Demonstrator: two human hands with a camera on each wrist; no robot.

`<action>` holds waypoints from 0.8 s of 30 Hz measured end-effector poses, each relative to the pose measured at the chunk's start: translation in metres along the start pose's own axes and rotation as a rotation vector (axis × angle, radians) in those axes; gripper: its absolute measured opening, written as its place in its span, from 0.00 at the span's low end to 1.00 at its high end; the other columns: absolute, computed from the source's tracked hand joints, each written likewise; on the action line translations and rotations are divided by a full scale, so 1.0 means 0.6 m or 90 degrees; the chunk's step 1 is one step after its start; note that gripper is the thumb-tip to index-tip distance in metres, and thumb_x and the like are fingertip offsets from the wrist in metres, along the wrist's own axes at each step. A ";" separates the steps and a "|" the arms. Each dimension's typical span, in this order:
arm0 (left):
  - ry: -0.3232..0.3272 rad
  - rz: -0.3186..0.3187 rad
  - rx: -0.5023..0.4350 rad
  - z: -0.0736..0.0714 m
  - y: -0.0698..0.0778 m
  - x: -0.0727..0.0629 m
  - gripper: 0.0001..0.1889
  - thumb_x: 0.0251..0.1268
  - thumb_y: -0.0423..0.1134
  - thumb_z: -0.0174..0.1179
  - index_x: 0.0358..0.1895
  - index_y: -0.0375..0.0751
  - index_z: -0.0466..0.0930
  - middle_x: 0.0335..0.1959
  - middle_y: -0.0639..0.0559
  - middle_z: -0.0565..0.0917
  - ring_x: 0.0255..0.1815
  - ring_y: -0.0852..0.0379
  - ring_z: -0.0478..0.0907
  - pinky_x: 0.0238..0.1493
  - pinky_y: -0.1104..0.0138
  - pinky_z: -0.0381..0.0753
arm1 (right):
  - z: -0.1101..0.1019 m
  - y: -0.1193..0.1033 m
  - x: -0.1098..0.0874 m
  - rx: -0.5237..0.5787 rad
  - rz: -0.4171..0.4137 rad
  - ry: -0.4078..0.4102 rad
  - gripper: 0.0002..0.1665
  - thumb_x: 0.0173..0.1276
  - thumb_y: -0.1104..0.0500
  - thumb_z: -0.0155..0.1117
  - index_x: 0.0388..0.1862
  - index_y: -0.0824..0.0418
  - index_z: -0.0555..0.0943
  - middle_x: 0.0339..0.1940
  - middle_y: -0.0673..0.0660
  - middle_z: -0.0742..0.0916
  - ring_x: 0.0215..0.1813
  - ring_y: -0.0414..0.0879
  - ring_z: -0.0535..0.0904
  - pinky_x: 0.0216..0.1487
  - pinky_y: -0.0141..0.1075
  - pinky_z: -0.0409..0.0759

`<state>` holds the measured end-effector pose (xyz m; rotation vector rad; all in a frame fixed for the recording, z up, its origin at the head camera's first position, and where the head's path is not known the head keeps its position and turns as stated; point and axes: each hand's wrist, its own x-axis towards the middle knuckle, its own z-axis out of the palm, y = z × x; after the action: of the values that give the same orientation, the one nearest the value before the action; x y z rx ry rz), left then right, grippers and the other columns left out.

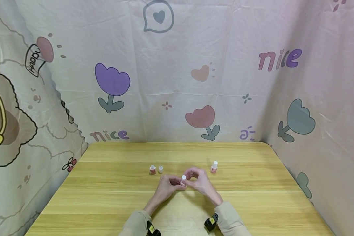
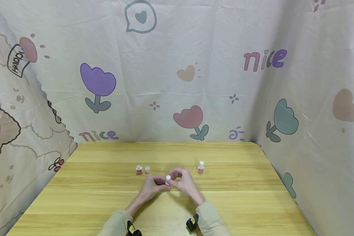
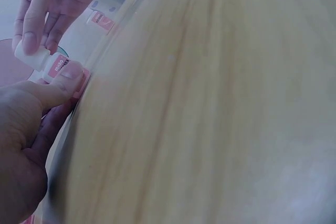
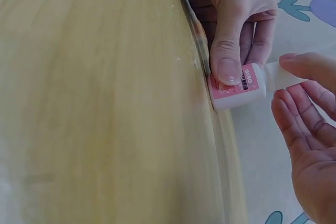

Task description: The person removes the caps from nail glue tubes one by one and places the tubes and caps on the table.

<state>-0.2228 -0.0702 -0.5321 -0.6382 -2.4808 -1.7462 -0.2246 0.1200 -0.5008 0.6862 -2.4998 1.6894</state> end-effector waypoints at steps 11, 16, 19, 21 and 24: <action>0.000 0.004 -0.003 0.000 0.000 0.000 0.08 0.52 0.34 0.77 0.35 0.40 0.90 0.32 0.45 0.92 0.30 0.65 0.87 0.35 0.74 0.85 | -0.003 0.000 -0.003 0.017 -0.012 -0.007 0.13 0.58 0.66 0.76 0.41 0.63 0.84 0.39 0.60 0.88 0.40 0.36 0.81 0.52 0.37 0.85; -0.002 0.003 -0.009 0.000 -0.002 0.000 0.09 0.52 0.35 0.77 0.37 0.40 0.91 0.33 0.45 0.92 0.32 0.61 0.88 0.36 0.74 0.85 | -0.002 0.000 -0.002 -0.014 0.005 0.010 0.14 0.56 0.63 0.79 0.40 0.61 0.84 0.35 0.56 0.88 0.38 0.35 0.80 0.49 0.36 0.84; -0.002 0.003 -0.008 0.000 -0.003 0.000 0.09 0.52 0.35 0.77 0.36 0.40 0.90 0.33 0.45 0.92 0.31 0.61 0.88 0.36 0.74 0.85 | -0.002 -0.001 -0.003 -0.023 0.003 0.013 0.13 0.56 0.63 0.78 0.38 0.61 0.83 0.35 0.56 0.88 0.37 0.34 0.80 0.48 0.36 0.84; -0.002 0.000 -0.006 0.000 -0.003 0.000 0.08 0.52 0.35 0.77 0.36 0.40 0.90 0.33 0.45 0.92 0.31 0.61 0.88 0.35 0.74 0.85 | -0.001 -0.001 -0.003 -0.025 -0.003 0.013 0.12 0.57 0.63 0.78 0.38 0.62 0.84 0.35 0.56 0.88 0.37 0.34 0.80 0.47 0.35 0.84; -0.003 0.000 -0.003 0.000 -0.002 0.000 0.08 0.52 0.35 0.77 0.36 0.40 0.90 0.32 0.45 0.92 0.30 0.63 0.87 0.35 0.74 0.85 | -0.001 -0.002 -0.003 -0.018 -0.009 0.012 0.11 0.57 0.65 0.77 0.38 0.62 0.84 0.36 0.56 0.88 0.38 0.36 0.81 0.49 0.34 0.84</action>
<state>-0.2233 -0.0707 -0.5330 -0.6423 -2.4805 -1.7538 -0.2226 0.1210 -0.5002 0.6807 -2.4963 1.6440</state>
